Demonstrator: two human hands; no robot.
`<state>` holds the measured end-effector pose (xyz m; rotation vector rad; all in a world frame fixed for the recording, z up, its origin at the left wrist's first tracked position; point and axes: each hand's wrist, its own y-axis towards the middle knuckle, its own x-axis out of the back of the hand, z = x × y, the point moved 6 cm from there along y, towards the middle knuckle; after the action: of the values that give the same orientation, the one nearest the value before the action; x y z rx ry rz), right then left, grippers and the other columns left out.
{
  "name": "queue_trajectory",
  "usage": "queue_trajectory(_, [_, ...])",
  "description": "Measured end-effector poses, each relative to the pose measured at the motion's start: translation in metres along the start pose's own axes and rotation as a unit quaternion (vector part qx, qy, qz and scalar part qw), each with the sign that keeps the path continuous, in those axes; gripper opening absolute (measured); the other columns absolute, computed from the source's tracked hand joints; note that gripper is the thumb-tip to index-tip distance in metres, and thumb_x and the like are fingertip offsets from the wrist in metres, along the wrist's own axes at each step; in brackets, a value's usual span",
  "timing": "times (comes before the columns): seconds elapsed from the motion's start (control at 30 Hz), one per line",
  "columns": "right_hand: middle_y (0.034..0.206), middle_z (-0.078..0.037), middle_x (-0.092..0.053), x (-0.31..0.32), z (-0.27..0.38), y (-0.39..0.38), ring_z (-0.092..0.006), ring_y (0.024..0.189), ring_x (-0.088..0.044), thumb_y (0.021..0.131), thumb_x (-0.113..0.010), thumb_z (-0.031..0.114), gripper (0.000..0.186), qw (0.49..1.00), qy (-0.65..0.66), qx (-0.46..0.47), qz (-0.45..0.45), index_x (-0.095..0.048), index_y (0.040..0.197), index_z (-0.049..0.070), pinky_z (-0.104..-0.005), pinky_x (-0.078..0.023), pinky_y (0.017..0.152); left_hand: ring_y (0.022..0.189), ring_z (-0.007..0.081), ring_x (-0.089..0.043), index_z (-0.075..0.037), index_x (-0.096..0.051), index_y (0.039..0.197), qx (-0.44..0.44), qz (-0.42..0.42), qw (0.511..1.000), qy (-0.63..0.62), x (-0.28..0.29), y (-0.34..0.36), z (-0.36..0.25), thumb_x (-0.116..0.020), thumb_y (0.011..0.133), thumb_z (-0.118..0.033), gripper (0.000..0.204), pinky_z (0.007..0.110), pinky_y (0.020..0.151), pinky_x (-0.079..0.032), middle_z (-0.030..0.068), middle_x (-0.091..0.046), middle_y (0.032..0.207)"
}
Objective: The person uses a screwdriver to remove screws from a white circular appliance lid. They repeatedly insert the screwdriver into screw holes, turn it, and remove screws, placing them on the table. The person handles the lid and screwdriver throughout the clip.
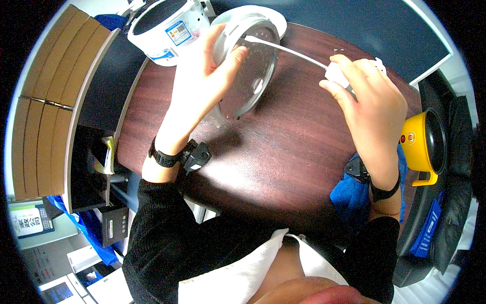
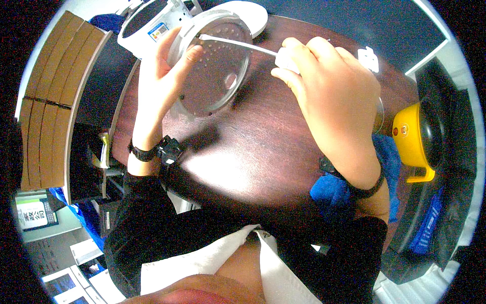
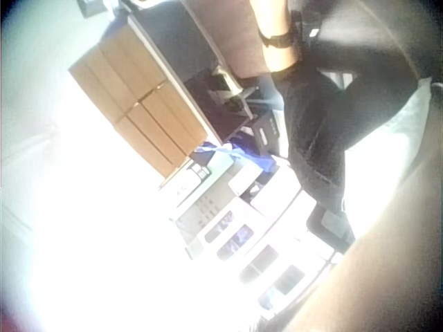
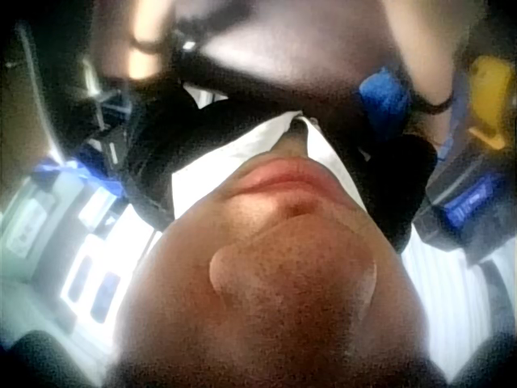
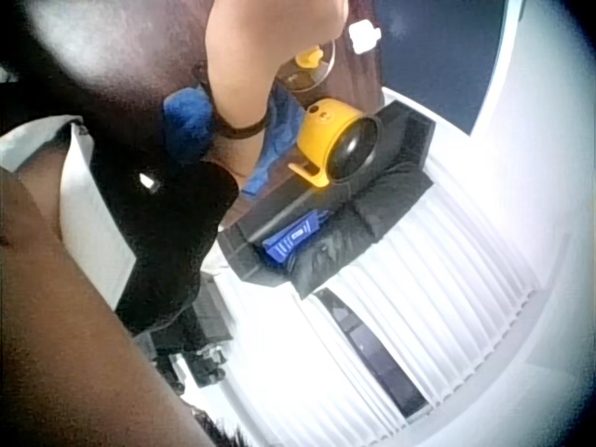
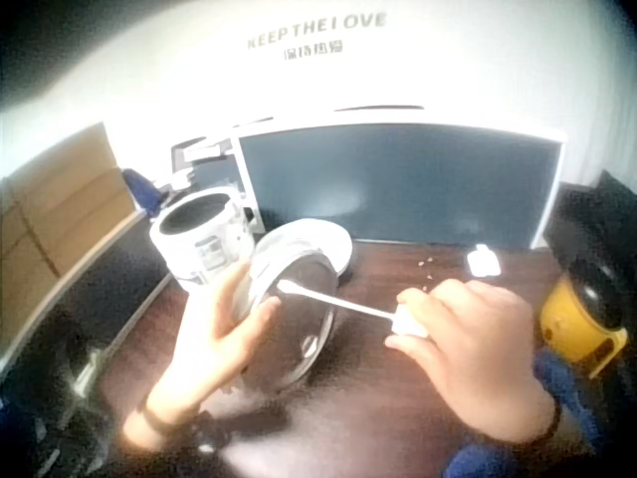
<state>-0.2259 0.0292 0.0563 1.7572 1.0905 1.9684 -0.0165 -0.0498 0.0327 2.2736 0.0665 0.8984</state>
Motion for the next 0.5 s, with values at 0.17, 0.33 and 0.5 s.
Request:
queue_trajectory(0.17, [0.077, -0.001, -0.055, 0.003, -0.002, 0.002, -0.0206, 0.067, -0.057, 0.070, -0.067, 0.031, 0.029, 0.999, -0.026, 0.022, -0.007, -0.061, 0.094, 0.018, -0.0340, -0.046, 0.057, 0.082, 0.0259, -0.063, 0.003, -0.055, 0.114, 0.006, 0.026, 0.998, -0.050, 0.001, -0.002, 0.005, -0.066, 0.078, -0.030, 0.051, 0.033, 0.073, -0.048, 0.0208, -0.064, 0.090])
queue_trajectory(0.33, [0.071, -0.003, -0.058, 0.001, -0.012, 0.003, -0.0245, 0.063, -0.058, 0.073, -0.067, 0.029, 0.026, 0.999, 0.051, 0.018, 0.008, -0.062, 0.093, 0.014, -0.0342, -0.045, 0.055, 0.086, 0.0239, -0.063, 0.002, -0.055, 0.115, 0.041, 0.043, 0.996, -0.067, 0.002, -0.003, 0.001, -0.066, 0.079, -0.031, 0.050, 0.032, 0.076, -0.048, 0.0189, -0.064, 0.094])
queue_trajectory(0.5, [0.056, -0.005, -0.051, -0.022, -0.027, -0.005, -0.0181, 0.053, -0.056, 0.087, -0.055, 0.029, 0.025, 0.905, 0.359, -0.135, 0.184, -0.061, 0.092, 0.005, -0.0301, -0.042, 0.049, 0.082, 0.0213, -0.064, 0.001, -0.055, 0.115, 0.007, 0.000, 0.997, -0.078, 0.006, -0.001, -0.005, -0.066, 0.079, -0.029, 0.048, 0.031, 0.073, -0.049, 0.0159, -0.066, 0.092])
